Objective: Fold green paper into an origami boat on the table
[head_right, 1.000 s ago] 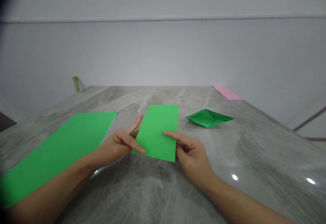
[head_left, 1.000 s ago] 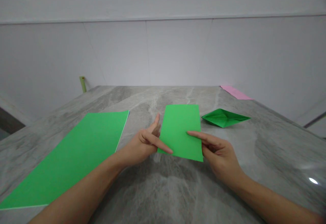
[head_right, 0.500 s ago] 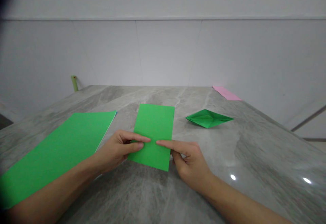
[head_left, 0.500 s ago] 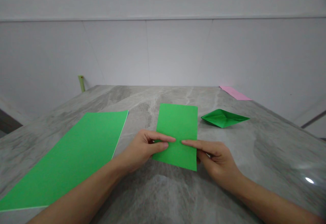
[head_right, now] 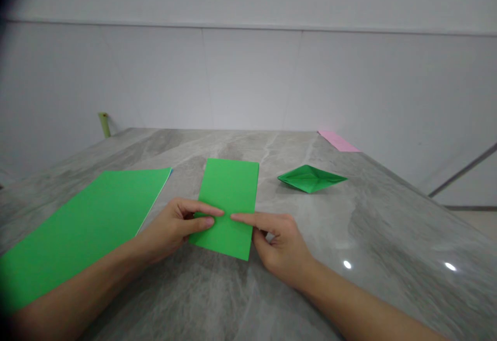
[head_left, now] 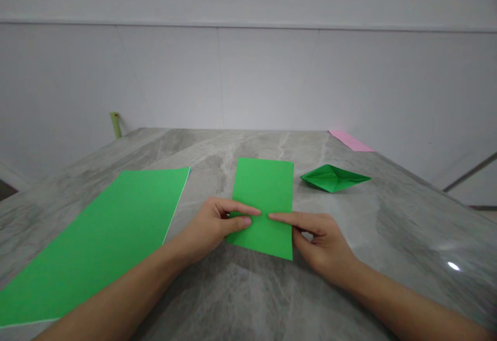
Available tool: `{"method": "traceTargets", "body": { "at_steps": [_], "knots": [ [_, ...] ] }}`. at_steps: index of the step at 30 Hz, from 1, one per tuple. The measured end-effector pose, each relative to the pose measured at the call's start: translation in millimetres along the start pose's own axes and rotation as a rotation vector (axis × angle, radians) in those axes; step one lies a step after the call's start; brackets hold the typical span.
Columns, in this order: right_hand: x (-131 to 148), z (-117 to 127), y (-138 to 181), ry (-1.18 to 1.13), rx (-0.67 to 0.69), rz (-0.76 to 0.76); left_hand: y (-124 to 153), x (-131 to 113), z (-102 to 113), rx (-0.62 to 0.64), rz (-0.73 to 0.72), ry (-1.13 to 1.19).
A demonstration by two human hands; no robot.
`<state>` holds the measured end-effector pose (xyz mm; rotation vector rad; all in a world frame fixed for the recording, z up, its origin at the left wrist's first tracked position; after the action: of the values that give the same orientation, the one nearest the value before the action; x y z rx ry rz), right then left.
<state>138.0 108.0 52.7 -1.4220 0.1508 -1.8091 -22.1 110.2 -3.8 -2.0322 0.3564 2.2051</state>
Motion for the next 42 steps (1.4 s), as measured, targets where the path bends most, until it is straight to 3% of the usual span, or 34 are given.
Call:
{"method": "traceTargets", "body": {
  "at_steps": [21, 34, 42],
  "knots": [
    [-4, -2, 3, -0.015, 0.027, -0.044, 1, -7, -2, -0.004, -0.033, -0.108],
    [-1, 0, 0, 0.012, 0.007, -0.027, 4, -7, -16, 0.100, -0.003, 0.069],
    [-12, 0, 1, -0.046, -0.007, -0.097, 7, -13, -21, 0.144, -0.027, -0.017]
  ]
}}
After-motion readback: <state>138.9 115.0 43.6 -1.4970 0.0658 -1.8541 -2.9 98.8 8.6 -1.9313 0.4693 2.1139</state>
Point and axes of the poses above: each hand's wrist, its own y-axis away from the middle knuckle, its own z-axis out of the back of the hand, x = y × z, the point moved 10 cm from there along -y, towards the middle knuckle, and after that the axes turned 8 degrees about -y, right-handed, at the moved point
